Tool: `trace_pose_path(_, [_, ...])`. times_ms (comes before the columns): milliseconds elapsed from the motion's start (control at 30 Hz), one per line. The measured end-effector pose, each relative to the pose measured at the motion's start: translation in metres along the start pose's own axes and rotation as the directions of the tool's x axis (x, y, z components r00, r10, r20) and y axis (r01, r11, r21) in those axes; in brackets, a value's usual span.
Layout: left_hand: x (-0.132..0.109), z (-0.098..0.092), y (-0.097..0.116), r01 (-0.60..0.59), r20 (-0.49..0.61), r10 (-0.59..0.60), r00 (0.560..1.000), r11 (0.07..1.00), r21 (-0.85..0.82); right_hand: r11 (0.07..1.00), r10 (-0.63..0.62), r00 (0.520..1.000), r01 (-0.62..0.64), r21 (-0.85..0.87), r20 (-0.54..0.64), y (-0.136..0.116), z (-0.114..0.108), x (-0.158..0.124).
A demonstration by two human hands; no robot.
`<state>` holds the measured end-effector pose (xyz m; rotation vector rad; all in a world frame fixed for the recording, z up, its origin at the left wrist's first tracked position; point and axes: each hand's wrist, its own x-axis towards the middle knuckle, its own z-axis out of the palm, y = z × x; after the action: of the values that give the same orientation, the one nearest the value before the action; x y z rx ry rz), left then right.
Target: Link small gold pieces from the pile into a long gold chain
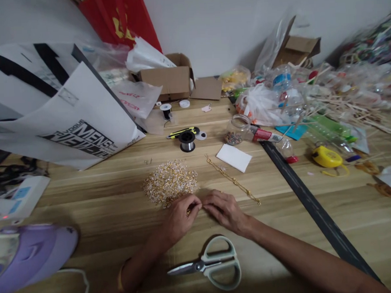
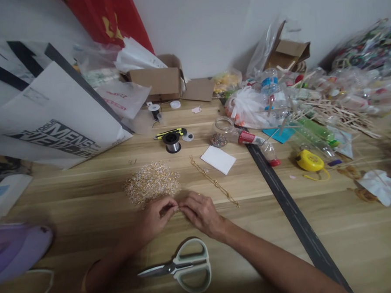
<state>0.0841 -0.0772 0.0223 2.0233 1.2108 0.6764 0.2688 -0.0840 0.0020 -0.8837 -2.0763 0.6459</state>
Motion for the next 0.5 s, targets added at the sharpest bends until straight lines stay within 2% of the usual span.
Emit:
trace_pose_path(300, [0.003,-0.002,0.001,-0.031,-0.010,0.031,0.999,0.999,0.011,0.999,0.040,0.999,-0.040,-0.025,0.009,0.000,0.001,-0.001])
trace_pose_path(500, [0.010,-0.016,-0.005,-0.040,-0.048,0.047,0.998,0.989,0.145,0.998,0.055,0.998,-0.054,-0.037,0.006,0.001,0.001,-0.001])
